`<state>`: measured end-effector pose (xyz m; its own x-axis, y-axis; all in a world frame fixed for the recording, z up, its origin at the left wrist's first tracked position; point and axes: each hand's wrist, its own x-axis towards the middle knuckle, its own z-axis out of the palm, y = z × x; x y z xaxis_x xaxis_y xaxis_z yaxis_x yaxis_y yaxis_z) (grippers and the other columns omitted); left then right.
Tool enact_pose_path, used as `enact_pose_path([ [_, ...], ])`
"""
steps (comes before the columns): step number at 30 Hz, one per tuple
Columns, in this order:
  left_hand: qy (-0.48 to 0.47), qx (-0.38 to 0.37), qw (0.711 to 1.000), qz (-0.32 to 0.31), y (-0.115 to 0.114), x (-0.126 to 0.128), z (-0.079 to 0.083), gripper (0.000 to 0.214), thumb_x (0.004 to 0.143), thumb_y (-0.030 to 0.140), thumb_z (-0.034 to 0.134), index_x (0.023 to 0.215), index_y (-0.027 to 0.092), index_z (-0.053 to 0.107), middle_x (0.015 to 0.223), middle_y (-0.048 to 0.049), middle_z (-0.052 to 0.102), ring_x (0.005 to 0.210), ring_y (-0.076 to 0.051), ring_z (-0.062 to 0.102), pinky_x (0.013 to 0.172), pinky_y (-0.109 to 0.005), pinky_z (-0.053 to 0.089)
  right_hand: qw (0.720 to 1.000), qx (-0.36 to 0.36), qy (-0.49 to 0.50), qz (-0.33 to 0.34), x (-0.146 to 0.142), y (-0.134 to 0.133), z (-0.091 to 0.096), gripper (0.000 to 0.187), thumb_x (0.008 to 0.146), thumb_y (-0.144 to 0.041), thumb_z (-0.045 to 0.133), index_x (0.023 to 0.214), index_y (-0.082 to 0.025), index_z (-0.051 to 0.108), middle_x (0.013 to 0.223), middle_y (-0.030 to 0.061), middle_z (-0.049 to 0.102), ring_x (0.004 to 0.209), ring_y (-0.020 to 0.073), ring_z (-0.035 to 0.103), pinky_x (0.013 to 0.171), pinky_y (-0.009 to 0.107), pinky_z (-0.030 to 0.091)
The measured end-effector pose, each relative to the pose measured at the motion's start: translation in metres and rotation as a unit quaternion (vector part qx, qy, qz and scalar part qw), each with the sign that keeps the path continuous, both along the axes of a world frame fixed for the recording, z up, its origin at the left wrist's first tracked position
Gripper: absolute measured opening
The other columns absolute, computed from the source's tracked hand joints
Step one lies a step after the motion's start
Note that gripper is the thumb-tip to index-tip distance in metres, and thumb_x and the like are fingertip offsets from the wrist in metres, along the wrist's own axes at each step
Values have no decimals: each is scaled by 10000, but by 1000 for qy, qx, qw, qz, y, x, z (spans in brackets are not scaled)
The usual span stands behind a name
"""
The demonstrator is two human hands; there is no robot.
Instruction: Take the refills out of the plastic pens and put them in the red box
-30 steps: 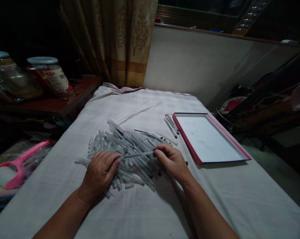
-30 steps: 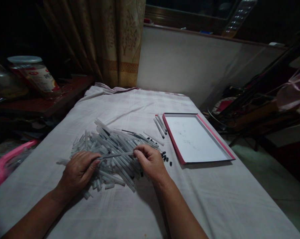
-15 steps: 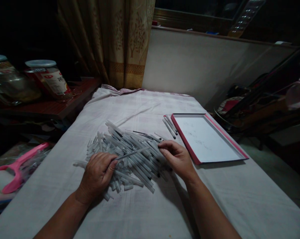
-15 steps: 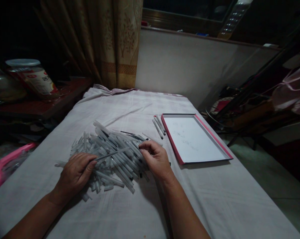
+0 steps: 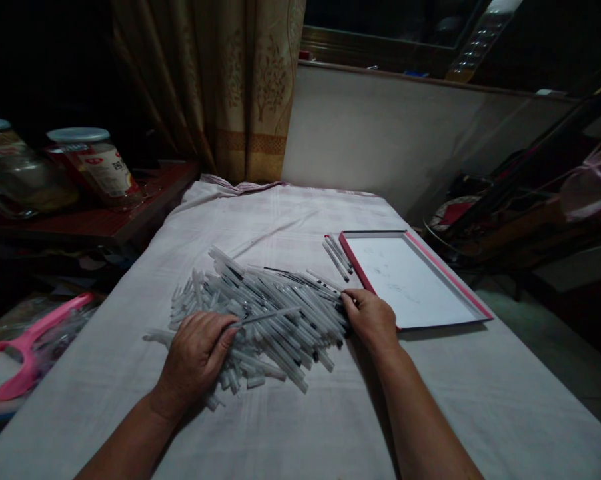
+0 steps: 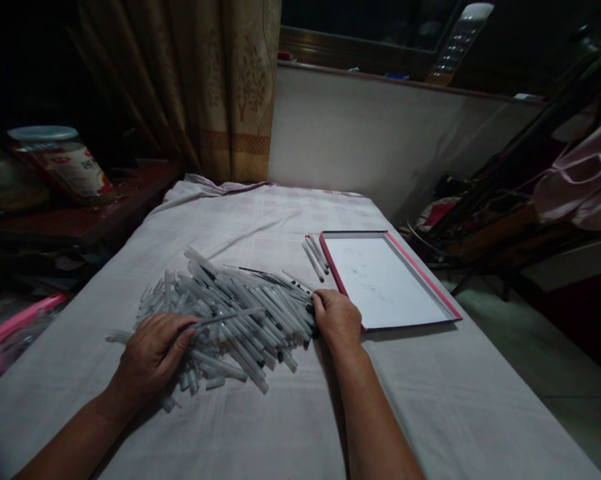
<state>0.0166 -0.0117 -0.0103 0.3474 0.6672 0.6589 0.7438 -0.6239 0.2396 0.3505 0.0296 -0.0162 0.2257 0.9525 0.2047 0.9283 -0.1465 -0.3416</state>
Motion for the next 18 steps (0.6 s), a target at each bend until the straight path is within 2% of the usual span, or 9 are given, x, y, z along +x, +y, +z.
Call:
enact_pose_path([
  [3,-6,7,1000,1,0,-1,1,175,1008,287,482,1026,202,634,860,-21,720,786,-182,662,799,-317,476,1000,9,-11,4,3,-1,1,268,899,-308,543,916,-234,800,951,85,783,842,252,710,649,309,455],
  [5,-6,2,1000,2,0,-2,1,172,1010,284,481,1035,201,630,864,-22,718,794,-181,658,794,-315,476,999,46,18,10,1,-2,4,263,885,-305,545,906,-215,791,952,91,773,831,243,704,672,310,467],
  [7,-8,-3,1000,2,0,-3,0,164,1008,280,488,1045,202,628,877,-23,719,808,-181,658,796,-314,475,990,95,93,46,-6,-5,11,267,880,-333,543,870,-202,775,911,88,766,799,227,697,701,309,485],
  [9,-13,-3,1000,1,0,-4,0,161,1004,281,496,1048,206,631,880,-20,722,808,-180,662,796,-314,476,966,122,192,120,-21,-9,18,296,895,-371,525,810,-198,750,840,77,757,771,211,692,721,302,501],
  [11,-17,-1,1000,-1,0,-3,0,160,1001,284,501,1045,210,636,874,-16,723,792,-178,664,794,-313,479,937,114,266,198,-38,-15,25,316,912,-376,511,763,-199,726,777,61,743,754,199,690,715,290,506],
  [13,-17,2,1000,-3,-1,-2,0,159,999,281,503,1045,210,638,871,-17,725,789,-177,665,800,-314,481,919,102,295,240,-54,-21,30,290,904,-348,527,736,-201,712,731,44,726,715,184,677,690,280,498],
  [16,-12,1,1000,-5,-1,-1,0,161,1003,280,497,1052,207,633,878,-22,724,800,-180,664,803,-314,480,909,94,314,257,-68,-25,34,263,869,-315,557,673,-198,687,657,24,687,638,164,635,649,270,484],
  [18,-6,0,1000,-2,0,-1,0,165,1008,283,487,1051,208,628,882,-22,722,807,-180,663,805,-312,480,907,96,333,241,-67,-24,34,267,845,-323,571,631,-195,668,620,16,662,609,161,615,622,267,477],
])
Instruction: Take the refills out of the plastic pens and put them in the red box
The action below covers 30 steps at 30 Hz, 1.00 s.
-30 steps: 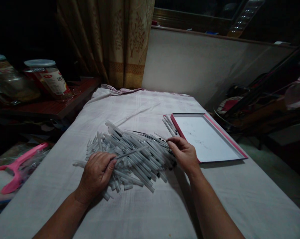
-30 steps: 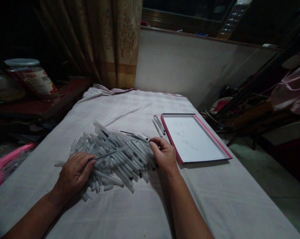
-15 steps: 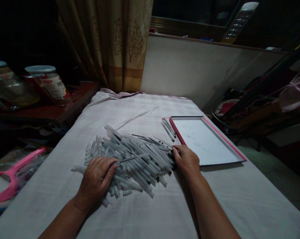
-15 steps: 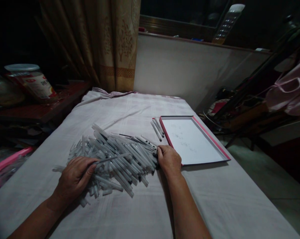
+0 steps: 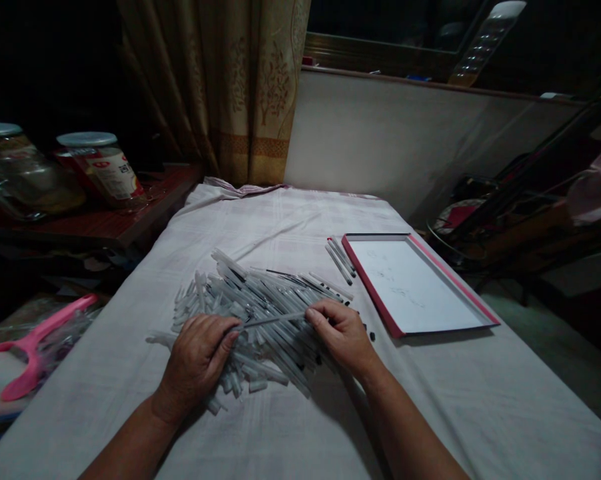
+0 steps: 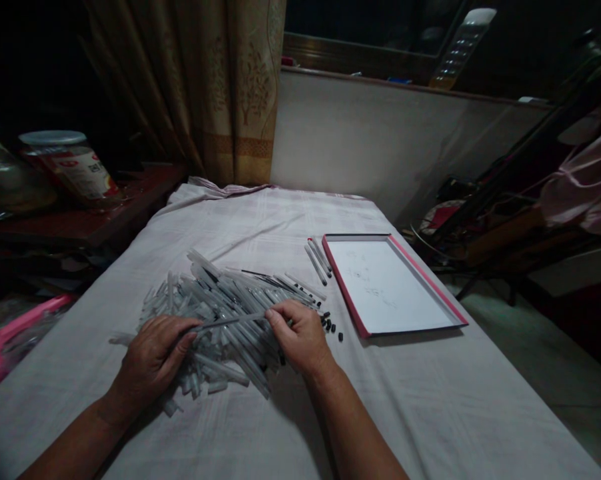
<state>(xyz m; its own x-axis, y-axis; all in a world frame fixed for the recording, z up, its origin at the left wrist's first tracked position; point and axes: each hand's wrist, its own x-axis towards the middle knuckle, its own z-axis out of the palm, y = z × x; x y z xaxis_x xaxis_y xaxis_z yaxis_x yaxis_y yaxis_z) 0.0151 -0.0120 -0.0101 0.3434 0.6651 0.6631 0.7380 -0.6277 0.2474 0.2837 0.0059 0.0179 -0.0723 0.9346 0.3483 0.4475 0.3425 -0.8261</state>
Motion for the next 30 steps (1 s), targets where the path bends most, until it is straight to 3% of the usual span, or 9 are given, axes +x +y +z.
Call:
enact_pose_path([
  [2,8,6,1000,13,1,-3,0,165,1008,287,484,1047,209,624,888,-25,721,820,-186,663,810,-312,482,998,-11,29,-46,10,5,-2,274,824,-359,584,624,-193,667,608,16,656,597,166,606,600,268,473],
  [4,12,15,999,46,4,-9,0,171,1005,299,482,1043,208,622,899,-33,719,833,-198,663,806,-317,485,989,-13,65,-135,26,12,-8,292,809,-415,594,648,-189,687,608,21,666,595,175,605,592,277,476],
  [7,13,23,994,108,7,-18,-1,204,1007,331,465,1046,206,622,909,-45,713,843,-217,661,793,-329,489,955,0,98,-279,51,22,-20,356,786,-504,609,705,-177,722,608,35,685,604,194,611,602,298,490],
  [10,13,28,990,139,9,-22,-5,228,1015,354,443,1057,203,610,903,-47,710,845,-219,664,790,-325,497,942,10,65,-330,62,28,-34,404,789,-542,602,745,-166,746,680,71,735,651,225,647,648,332,510],
  [15,8,16,991,130,7,-17,-12,249,1019,377,422,1092,213,595,916,-42,717,845,-219,674,796,-325,507,953,50,-115,-275,56,26,-47,349,848,-441,529,753,-206,769,814,80,779,775,229,695,738,317,504],
  [20,12,5,994,104,3,-8,-12,242,1025,368,408,1110,220,579,916,-46,711,838,-217,671,804,-333,508,941,30,-230,-248,51,19,-34,330,874,-395,523,806,-190,772,857,103,767,810,238,685,737,317,479],
  [22,18,18,996,86,2,-4,-11,218,1029,345,412,1113,219,569,904,-42,705,821,-208,664,799,-326,503,952,31,-200,-229,44,14,-23,357,893,-425,511,782,-183,748,829,101,750,772,227,673,718,312,473],
  [25,24,29,998,59,-1,3,-9,188,1026,320,432,1116,216,561,898,-37,704,807,-199,657,799,-322,496,985,14,-106,-135,25,6,-9,454,936,-492,451,687,-194,686,644,44,667,637,181,623,626,274,448],
  [30,40,33,999,12,-4,11,-5,172,1019,262,448,1144,202,550,915,-42,712,830,-193,654,829,-323,485,994,-104,14,5,-3,-2,-3,564,914,-604,447,570,-191,619,463,-28,475,453,127,471,482,248,362],
])
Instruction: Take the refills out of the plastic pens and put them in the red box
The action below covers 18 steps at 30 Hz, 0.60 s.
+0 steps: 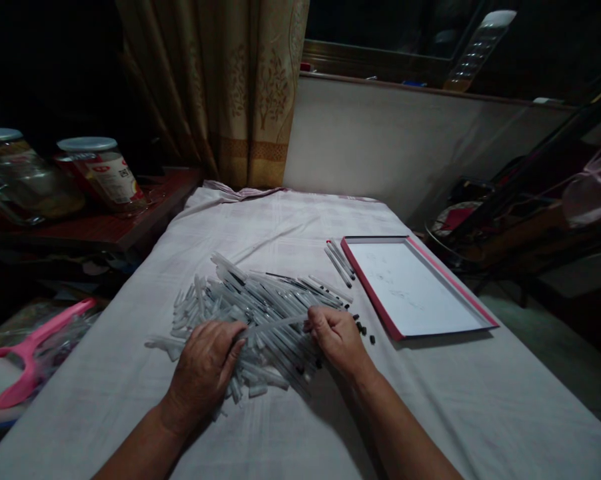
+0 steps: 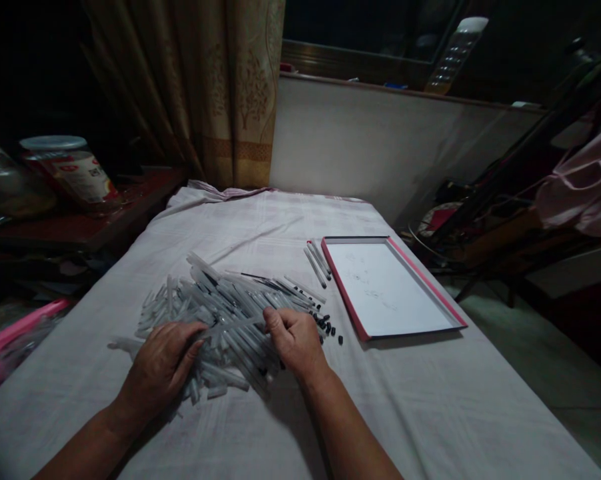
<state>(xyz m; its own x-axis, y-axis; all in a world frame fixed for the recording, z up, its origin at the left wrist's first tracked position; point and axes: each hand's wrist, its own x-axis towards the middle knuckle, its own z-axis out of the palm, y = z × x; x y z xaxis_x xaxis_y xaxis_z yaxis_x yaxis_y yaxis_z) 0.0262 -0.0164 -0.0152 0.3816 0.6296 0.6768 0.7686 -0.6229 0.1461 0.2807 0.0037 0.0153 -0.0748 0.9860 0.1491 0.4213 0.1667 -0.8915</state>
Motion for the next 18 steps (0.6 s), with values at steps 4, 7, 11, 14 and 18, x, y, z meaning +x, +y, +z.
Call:
enact_pose_path([
  [4,5,10,1000,-26,-1,2,7,160,1015,256,451,1117,197,560,863,-37,706,783,-185,648,808,-321,488,994,-67,79,26,-4,0,0,543,861,-623,532,539,-188,577,445,-46,421,419,105,387,443,239,324],
  [7,-3,13,999,-41,-1,4,14,177,1025,284,431,1040,201,587,789,-22,692,712,-173,636,757,-314,494,992,-46,111,30,-4,-1,3,513,850,-600,559,545,-187,577,451,-37,453,427,106,400,446,237,340],
  [11,-85,-103,990,-47,-3,-1,20,309,1025,364,402,848,210,603,705,-15,668,645,-169,628,649,-305,513,993,62,94,38,5,-4,9,361,862,-448,615,614,-188,651,546,0,594,526,134,533,544,254,440],
  [14,-226,-273,935,-14,-2,-14,21,460,1037,428,317,668,223,500,540,13,537,470,-137,522,435,-256,432,984,96,144,-51,24,0,9,221,856,-388,629,788,-202,726,589,-3,632,536,138,556,532,251,453],
  [18,-294,-250,921,48,7,-24,17,384,1013,443,390,791,206,595,604,13,577,520,-136,555,478,-244,466,972,90,130,-176,47,16,-8,282,827,-408,645,976,-194,751,703,26,702,619,172,626,582,284,498],
])
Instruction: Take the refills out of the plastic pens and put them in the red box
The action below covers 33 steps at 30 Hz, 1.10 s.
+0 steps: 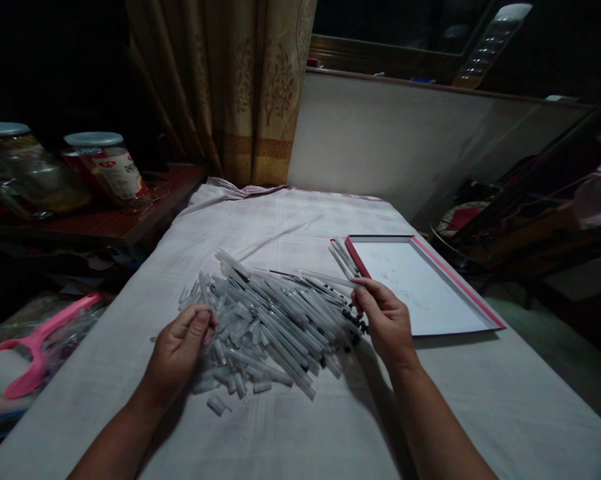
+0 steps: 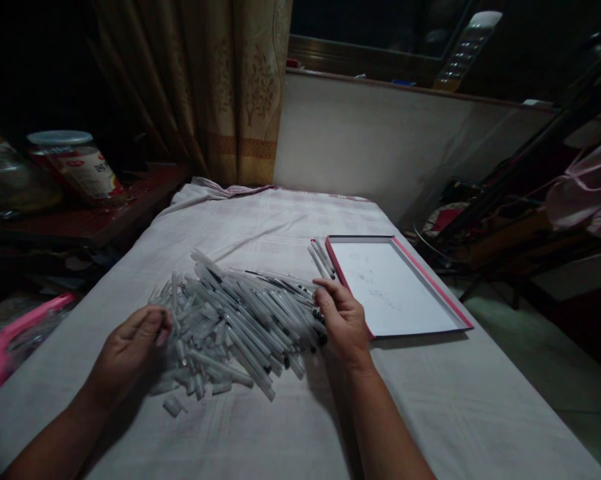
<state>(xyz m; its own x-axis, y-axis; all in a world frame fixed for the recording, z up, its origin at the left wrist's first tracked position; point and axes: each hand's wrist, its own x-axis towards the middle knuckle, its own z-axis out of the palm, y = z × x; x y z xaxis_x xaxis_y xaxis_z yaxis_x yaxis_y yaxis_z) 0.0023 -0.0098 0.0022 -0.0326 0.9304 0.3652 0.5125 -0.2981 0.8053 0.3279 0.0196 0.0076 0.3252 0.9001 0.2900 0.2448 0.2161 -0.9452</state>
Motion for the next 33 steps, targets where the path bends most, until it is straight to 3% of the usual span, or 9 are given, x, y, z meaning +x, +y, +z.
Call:
enact_pose_path([
  [4,163,144,976,-14,9,7,-12,250,981,354,505,1113,230,677,978,-48,728,925,-208,669,844,-348,526,990,-21,-115,-77,8,12,-27,353,807,-447,608,969,-179,769,910,95,761,821,243,695,752,369,542],
  [9,267,176,947,-31,11,6,-29,338,984,215,446,1254,267,643,1060,-55,705,961,-223,640,845,-372,485,965,-46,-253,-49,10,11,-40,324,837,-408,541,926,-203,775,960,97,768,868,242,703,811,378,546],
  [13,270,175,946,-40,9,5,-32,335,984,215,444,1249,267,642,1099,-60,696,1010,-228,634,874,-380,479,928,-90,-359,-35,13,16,-29,333,883,-343,501,1017,-192,766,1033,96,762,872,219,709,748,324,557],
  [17,257,183,948,-28,7,7,-29,304,998,252,447,1236,265,635,1088,-58,697,1009,-224,638,881,-375,487,844,-189,-500,-53,21,42,-11,319,910,-240,507,1096,-198,762,1108,123,761,966,235,718,792,313,532],
  [23,255,210,943,-37,5,6,-25,293,988,215,490,1261,248,592,1100,-57,692,1045,-220,633,922,-368,489,800,-256,-540,-57,24,77,1,144,779,-153,642,761,-140,785,791,207,768,768,305,734,660,344,495],
  [28,259,229,938,-39,2,10,-23,306,982,178,494,1275,235,563,1089,-60,685,1029,-211,633,928,-359,505,824,-228,-517,-48,18,61,14,224,868,-219,553,909,-149,762,888,175,777,821,287,731,702,346,499],
  [30,261,232,937,-30,-1,14,-22,341,980,179,498,1314,242,533,1169,-82,654,1093,-229,616,963,-389,501,884,-175,-433,-11,10,40,18,218,874,-301,567,927,-184,742,866,109,774,784,245,720,705,319,509],
  [32,259,232,938,-3,-5,20,-20,418,972,192,521,1383,252,474,1323,-119,569,1225,-268,559,1020,-443,479,957,-101,-267,60,-2,15,20,248,864,-381,574,905,-188,724,825,74,760,718,212,698,670,300,523],
  [33,257,232,938,12,-7,22,-19,464,966,202,539,1416,260,439,1402,-134,506,1297,-290,511,1046,-468,463,974,-76,-198,79,-9,2,19,275,858,-416,581,904,-184,722,807,70,752,711,208,690,655,294,527],
])
